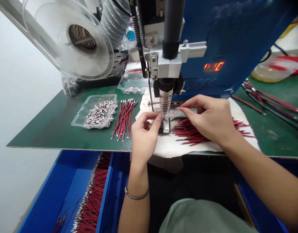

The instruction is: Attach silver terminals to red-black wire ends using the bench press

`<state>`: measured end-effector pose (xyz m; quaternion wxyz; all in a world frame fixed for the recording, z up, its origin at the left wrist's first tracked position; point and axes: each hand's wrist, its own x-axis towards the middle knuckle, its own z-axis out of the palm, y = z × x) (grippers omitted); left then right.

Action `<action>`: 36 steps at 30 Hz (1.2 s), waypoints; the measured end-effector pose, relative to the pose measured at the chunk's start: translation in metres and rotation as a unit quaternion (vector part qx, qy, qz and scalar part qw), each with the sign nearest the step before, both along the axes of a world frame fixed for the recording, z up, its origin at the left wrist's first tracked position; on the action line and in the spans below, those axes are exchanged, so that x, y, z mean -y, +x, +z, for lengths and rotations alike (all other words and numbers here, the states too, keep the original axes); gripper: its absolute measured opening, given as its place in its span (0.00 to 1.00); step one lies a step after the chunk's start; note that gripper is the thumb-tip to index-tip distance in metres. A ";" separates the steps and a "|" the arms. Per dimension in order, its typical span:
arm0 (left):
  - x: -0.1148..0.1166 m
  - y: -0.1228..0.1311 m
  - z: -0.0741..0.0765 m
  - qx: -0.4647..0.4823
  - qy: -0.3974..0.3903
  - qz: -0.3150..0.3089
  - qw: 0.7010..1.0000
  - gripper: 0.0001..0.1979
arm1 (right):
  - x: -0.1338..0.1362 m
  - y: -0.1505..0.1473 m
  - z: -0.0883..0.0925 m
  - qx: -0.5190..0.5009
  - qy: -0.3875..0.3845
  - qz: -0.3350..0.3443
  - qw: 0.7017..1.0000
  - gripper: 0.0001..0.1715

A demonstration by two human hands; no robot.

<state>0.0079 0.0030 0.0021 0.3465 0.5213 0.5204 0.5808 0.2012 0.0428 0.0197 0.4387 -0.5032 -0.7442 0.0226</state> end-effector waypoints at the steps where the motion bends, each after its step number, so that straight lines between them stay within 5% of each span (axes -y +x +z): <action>1: 0.000 0.000 0.000 0.000 0.000 0.000 1.000 0.07 | 0.000 0.000 0.000 -0.001 0.003 -0.002 1.000 0.02; 18: 0.000 -0.001 0.000 -0.001 -0.001 0.000 1.000 0.07 | -0.002 -0.002 -0.001 -0.033 -0.019 0.016 0.999 0.14; 27: 0.000 0.000 0.001 -0.002 -0.003 0.003 1.000 0.07 | 0.000 0.001 -0.003 -0.014 0.020 -0.026 0.999 0.05; 36: 0.000 0.000 0.001 -0.005 -0.002 0.001 1.000 0.06 | -0.001 -0.003 0.001 -0.035 -0.017 0.011 0.999 0.16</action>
